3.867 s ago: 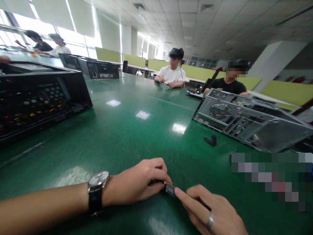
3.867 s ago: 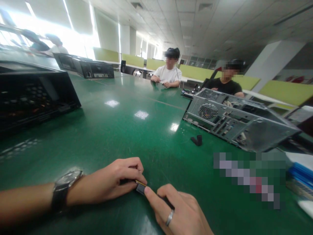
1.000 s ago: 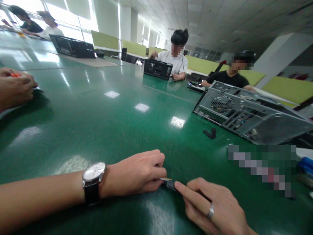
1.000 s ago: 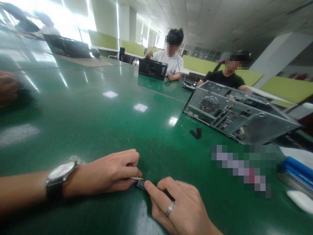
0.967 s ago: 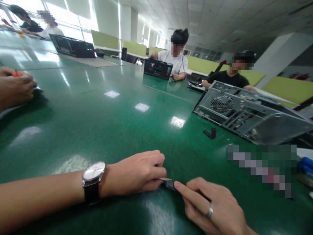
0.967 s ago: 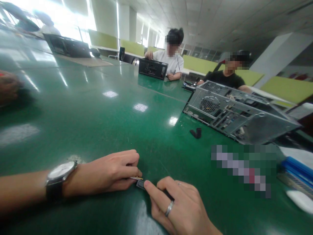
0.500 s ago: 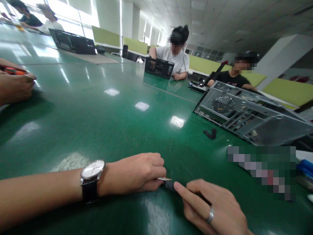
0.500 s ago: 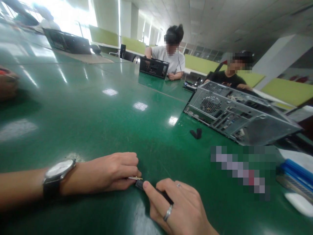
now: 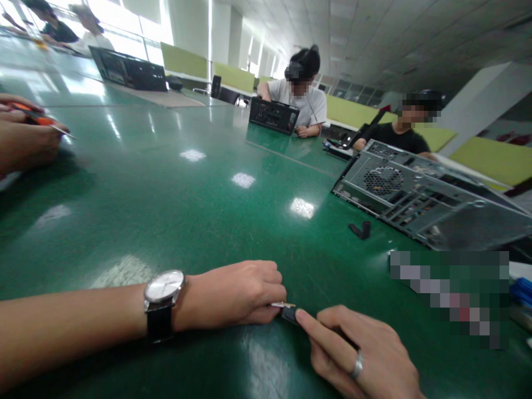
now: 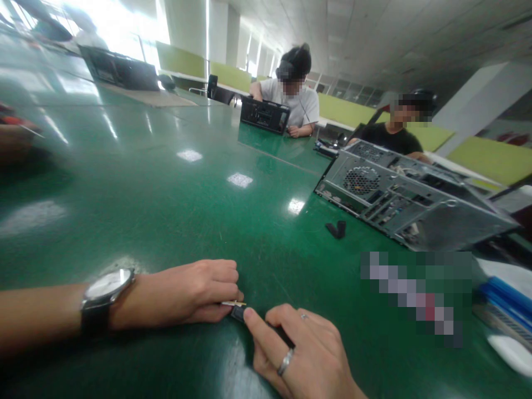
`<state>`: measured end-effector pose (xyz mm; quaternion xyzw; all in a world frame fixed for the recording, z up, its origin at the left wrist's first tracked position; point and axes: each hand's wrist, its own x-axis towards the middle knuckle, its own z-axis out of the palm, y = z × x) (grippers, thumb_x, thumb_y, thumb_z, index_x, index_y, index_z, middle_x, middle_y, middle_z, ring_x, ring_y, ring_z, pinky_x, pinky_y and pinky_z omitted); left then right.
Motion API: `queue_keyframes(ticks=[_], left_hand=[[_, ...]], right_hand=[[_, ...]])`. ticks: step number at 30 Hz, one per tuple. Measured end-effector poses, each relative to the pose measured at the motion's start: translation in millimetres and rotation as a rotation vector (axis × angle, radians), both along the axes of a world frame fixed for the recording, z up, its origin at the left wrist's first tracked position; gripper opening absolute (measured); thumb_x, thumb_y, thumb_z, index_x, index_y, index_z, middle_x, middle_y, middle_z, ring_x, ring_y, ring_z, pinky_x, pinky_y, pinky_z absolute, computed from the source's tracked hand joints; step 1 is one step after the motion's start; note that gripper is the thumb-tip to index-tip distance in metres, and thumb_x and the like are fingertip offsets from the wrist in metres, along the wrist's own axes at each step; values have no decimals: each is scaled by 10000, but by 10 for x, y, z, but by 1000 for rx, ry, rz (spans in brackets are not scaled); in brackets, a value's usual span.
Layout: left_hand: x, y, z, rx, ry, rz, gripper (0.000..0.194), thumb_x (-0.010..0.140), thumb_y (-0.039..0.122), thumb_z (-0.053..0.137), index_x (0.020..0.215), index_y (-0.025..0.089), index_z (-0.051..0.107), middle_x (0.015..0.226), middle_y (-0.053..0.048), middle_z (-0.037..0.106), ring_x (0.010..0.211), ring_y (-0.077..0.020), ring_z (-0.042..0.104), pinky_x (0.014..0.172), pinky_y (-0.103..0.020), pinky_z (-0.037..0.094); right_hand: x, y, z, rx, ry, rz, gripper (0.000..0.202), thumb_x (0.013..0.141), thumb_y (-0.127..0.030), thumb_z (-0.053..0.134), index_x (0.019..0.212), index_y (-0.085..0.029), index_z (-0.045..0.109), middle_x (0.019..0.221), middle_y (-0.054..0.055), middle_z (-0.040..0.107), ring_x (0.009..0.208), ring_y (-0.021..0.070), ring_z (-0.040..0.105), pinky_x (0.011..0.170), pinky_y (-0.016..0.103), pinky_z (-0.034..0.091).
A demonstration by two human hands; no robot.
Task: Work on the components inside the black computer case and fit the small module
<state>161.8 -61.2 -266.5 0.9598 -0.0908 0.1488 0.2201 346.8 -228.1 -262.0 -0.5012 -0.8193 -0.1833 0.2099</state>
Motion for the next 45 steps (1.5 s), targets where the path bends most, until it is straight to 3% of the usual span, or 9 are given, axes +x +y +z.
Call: queue_keyframes(ticks=[5, 14, 22, 34, 45], left_hand=[[2, 1, 2, 36, 38, -4, 91, 939, 135, 622, 856, 146, 587, 825, -58, 613, 822, -205, 548, 721, -303, 445], [17, 11, 28, 69, 58, -4, 83, 958, 159, 617, 887, 115, 622, 848, -62, 621, 828, -198, 546, 736, -297, 449], [19, 7, 10, 46, 44, 9, 126, 966, 146, 594, 850, 107, 627, 819, -59, 614, 820, -191, 547, 722, -291, 442], [6, 7, 12, -25, 52, 0, 94, 973, 157, 589, 949, 105, 664, 829, -70, 629, 837, -201, 561, 734, -284, 445], [12, 15, 13, -32, 30, -2, 101, 984, 155, 568, 917, 133, 640, 820, -60, 623, 829, -198, 554, 729, -284, 441]], right_hand=[[-83, 63, 22, 22, -15, -12, 261, 978, -165, 519, 1108, -218, 740, 692, -25, 667, 520, 98, 600, 486, 241, 441], [-54, 48, -11, -11, 1, -10, 262, 968, -147, 520, 1122, -210, 723, 710, -20, 667, 537, 101, 595, 505, 245, 433], [-1, 9, -21, -30, -10, -30, 272, 979, -145, 500, 1145, -203, 707, 732, -16, 680, 538, 98, 603, 505, 238, 448], [87, -83, 7, 19, -14, -28, 275, 940, -131, 541, 1169, -229, 656, 722, -24, 685, 549, 111, 611, 516, 246, 471], [38, -18, -36, -27, 25, -9, 252, 947, -154, 560, 1158, -216, 683, 743, -17, 686, 566, 114, 610, 519, 260, 462]])
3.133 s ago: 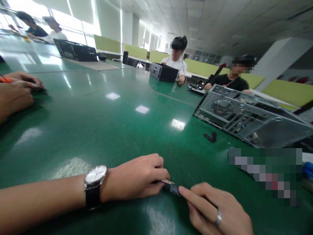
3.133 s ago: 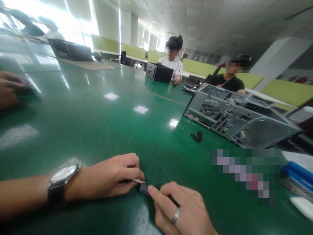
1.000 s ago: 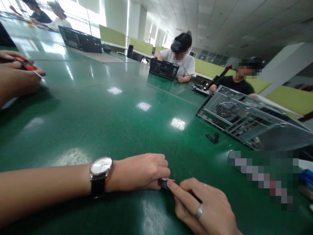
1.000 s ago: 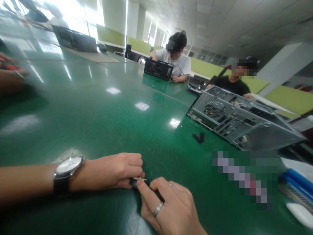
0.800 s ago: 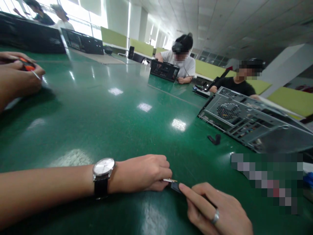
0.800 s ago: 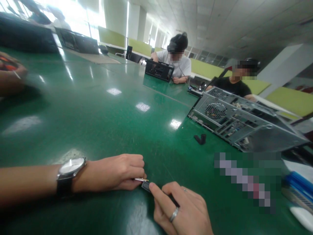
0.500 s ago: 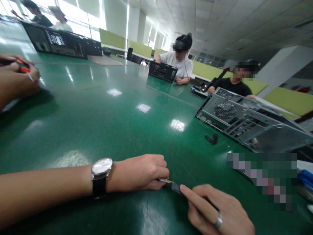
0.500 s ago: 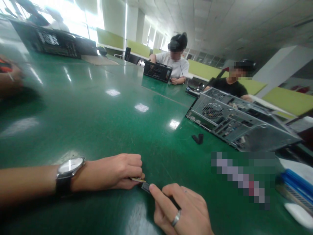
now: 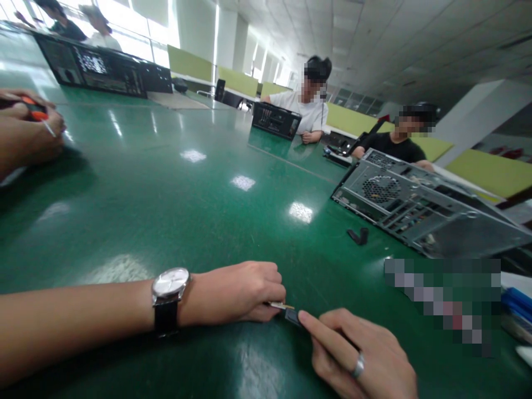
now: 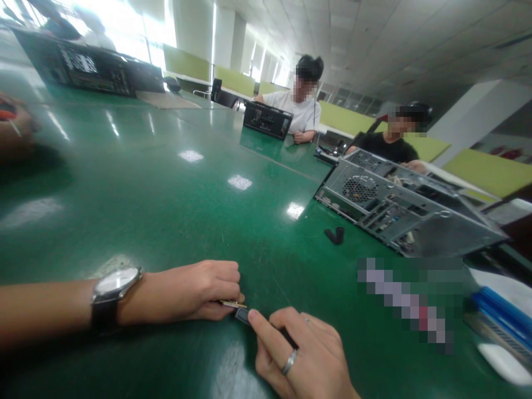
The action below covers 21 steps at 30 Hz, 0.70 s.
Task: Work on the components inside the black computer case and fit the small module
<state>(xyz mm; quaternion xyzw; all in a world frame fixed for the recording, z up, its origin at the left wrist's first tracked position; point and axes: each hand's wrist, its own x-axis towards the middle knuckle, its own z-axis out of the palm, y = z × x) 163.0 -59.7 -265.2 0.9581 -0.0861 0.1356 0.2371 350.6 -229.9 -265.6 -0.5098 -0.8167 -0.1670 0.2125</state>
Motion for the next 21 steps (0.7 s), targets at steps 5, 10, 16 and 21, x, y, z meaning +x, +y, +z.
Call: queue_keyframes(ticks=[5, 10, 16, 21], left_hand=[[-11, 1, 2, 16, 25, 1, 43, 927, 122, 646, 897, 139, 622, 838, -52, 620, 838, -197, 551, 727, -286, 439], [1, -10, -17, 31, 3, 14, 127, 988, 160, 566, 880, 135, 628, 817, -51, 616, 831, -192, 553, 724, -285, 440], [0, -9, 8, 59, 41, 20, 63, 933, 140, 651, 875, 119, 634, 836, -49, 622, 839, -193, 556, 726, -287, 444], [1, -11, 34, 50, 33, 19, 92, 955, 139, 619, 873, 107, 644, 823, -55, 621, 830, -190, 562, 721, -283, 445]], right_hand=[[-102, 65, 29, 27, 8, -17, 232, 955, -162, 550, 1110, -233, 707, 712, -26, 667, 534, 109, 585, 495, 261, 431], [-32, -11, 33, -4, 2, -38, 251, 964, -157, 515, 1131, -212, 694, 715, -21, 677, 524, 103, 613, 481, 247, 456], [-103, 30, 33, 14, -14, -29, 255, 962, -166, 528, 1131, -232, 707, 717, -20, 674, 523, 114, 603, 483, 260, 444], [-86, 23, 22, 27, -15, -43, 262, 958, -136, 523, 1126, -207, 711, 694, -23, 663, 510, 98, 609, 472, 237, 451]])
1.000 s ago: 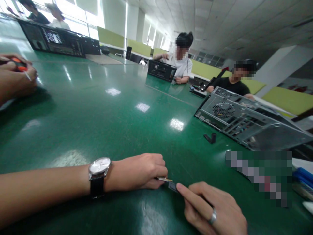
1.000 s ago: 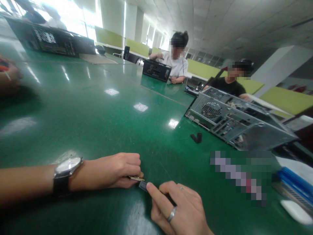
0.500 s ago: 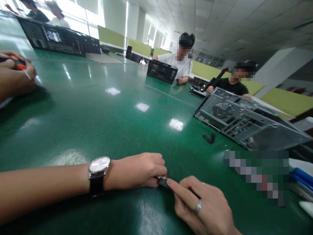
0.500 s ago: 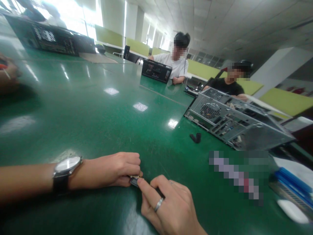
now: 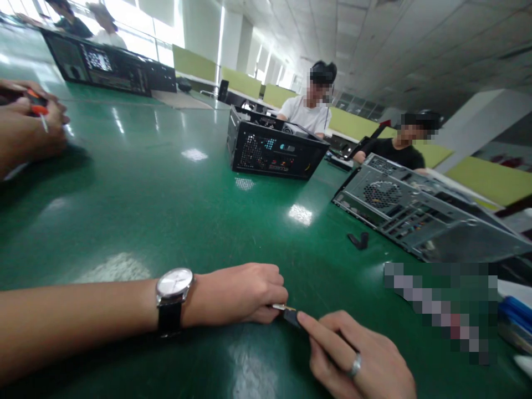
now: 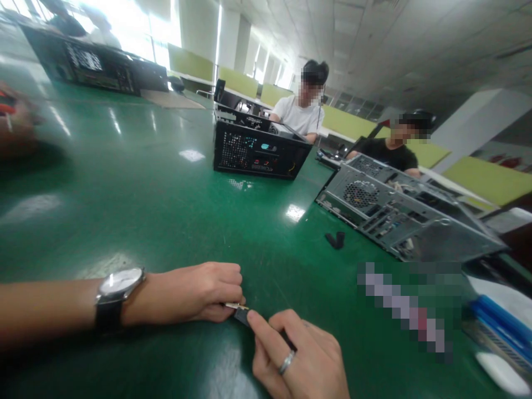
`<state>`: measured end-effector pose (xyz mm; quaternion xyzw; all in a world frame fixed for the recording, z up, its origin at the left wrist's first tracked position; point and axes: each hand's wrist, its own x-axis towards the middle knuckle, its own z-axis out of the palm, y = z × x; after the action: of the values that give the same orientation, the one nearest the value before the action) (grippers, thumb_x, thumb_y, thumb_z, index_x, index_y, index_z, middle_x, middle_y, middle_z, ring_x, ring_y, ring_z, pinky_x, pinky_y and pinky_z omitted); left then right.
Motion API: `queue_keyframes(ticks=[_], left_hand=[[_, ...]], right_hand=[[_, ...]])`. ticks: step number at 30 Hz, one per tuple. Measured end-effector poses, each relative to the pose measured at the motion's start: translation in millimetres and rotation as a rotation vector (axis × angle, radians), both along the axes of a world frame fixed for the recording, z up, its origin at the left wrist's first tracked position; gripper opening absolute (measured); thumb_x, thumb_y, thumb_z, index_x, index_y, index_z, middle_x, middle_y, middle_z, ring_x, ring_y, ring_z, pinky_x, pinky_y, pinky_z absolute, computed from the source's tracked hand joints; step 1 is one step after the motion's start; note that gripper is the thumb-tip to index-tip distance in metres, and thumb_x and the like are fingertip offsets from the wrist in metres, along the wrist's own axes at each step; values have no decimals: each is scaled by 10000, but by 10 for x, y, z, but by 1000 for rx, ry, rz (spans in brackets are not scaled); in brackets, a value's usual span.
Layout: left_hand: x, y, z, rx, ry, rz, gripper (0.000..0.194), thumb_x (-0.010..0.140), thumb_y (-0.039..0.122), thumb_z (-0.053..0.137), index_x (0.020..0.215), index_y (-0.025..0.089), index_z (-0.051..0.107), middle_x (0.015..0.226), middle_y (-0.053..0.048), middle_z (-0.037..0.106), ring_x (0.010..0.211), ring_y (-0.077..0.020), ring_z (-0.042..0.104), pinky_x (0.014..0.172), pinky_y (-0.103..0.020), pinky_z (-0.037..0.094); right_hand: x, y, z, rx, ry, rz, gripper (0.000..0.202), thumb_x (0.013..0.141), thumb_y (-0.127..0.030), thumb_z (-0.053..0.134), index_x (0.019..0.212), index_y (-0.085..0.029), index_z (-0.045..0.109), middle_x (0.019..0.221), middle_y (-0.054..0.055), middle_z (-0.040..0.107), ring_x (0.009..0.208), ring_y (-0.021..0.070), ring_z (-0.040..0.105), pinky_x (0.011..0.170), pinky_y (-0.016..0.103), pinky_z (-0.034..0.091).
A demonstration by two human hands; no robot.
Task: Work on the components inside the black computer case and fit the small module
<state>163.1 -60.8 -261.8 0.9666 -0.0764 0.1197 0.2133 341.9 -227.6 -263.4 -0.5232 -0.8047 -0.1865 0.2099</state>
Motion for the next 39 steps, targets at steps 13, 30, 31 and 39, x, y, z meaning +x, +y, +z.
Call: queue_keyframes(ticks=[13, 30, 31, 39], left_hand=[[1, 21, -30, -25, -13, -5, 85, 926, 138, 659, 857, 129, 611, 831, -51, 624, 838, -193, 559, 717, -283, 444], [58, 39, -119, -199, -67, 64, 58, 893, 172, 698, 854, 151, 661, 772, -32, 641, 808, -177, 602, 716, -253, 441], [82, 20, -118, -199, -72, 88, 79, 886, 174, 708, 835, 150, 652, 752, -20, 629, 774, -166, 596, 686, -244, 432], [221, 230, 235, -37, 26, 155, 397, 747, 311, 854, 1058, 176, 648, 819, 16, 673, 727, -142, 638, 614, -203, 455]], right_hand=[[-26, 11, 6, -5, 34, -12, 278, 960, -152, 511, 1145, -230, 704, 708, -17, 666, 508, 115, 597, 462, 253, 436], [401, -250, 61, 95, -123, -251, 282, 950, -300, 549, 1183, -212, 682, 1151, 133, 694, 998, 298, 697, 773, 449, 570], [363, -214, 53, 98, -104, -247, 321, 953, -328, 554, 1232, -205, 653, 1204, 143, 681, 1057, 313, 682, 808, 470, 572], [81, 283, -240, -27, 405, -69, 172, 1008, -332, 526, 896, -242, 621, 765, -24, 696, 655, 140, 671, 603, 233, 546]])
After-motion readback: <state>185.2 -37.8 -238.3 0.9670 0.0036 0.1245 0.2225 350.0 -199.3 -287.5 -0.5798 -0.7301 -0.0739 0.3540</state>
